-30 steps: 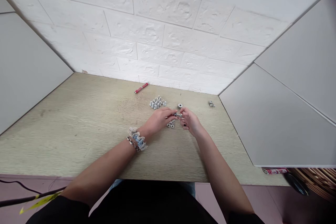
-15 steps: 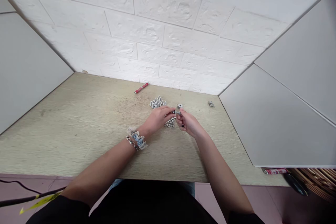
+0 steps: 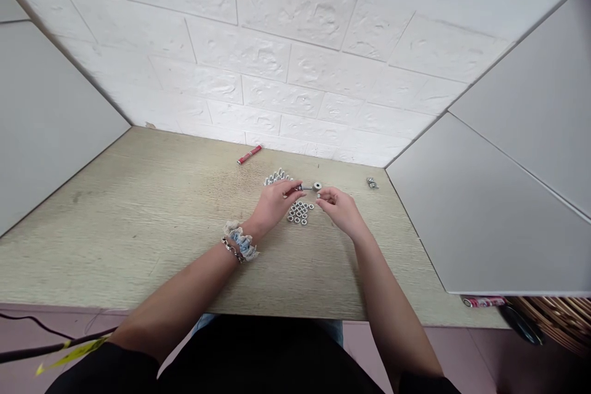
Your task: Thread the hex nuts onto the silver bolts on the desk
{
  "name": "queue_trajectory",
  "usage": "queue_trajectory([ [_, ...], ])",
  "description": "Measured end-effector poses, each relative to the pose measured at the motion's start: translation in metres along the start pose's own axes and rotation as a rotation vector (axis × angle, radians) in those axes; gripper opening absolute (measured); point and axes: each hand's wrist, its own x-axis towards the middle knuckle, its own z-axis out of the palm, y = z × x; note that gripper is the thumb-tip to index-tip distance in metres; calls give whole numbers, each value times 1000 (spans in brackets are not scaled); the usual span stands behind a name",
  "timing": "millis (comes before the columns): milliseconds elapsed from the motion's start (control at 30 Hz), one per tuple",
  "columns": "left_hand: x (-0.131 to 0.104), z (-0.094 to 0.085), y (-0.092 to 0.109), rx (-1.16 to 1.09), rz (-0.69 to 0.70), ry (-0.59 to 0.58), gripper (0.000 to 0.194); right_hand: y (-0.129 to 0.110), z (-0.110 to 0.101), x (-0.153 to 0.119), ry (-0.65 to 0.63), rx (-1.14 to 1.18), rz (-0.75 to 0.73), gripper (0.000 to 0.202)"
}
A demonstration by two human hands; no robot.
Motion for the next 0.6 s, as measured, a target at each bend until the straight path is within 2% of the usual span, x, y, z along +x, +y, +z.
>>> queue_trajectory([
  [100,0,0,1,-8,-12,-7,21,1,-9,-4,-37,-285,13,17],
  [233,-1,1,0,-9,6,-20,22,2,-12,-7,-132,-456,-5,13],
  [600,-2,3,-2,2,67,-21,21,5,-9,-4,-198,-500,-50,14],
])
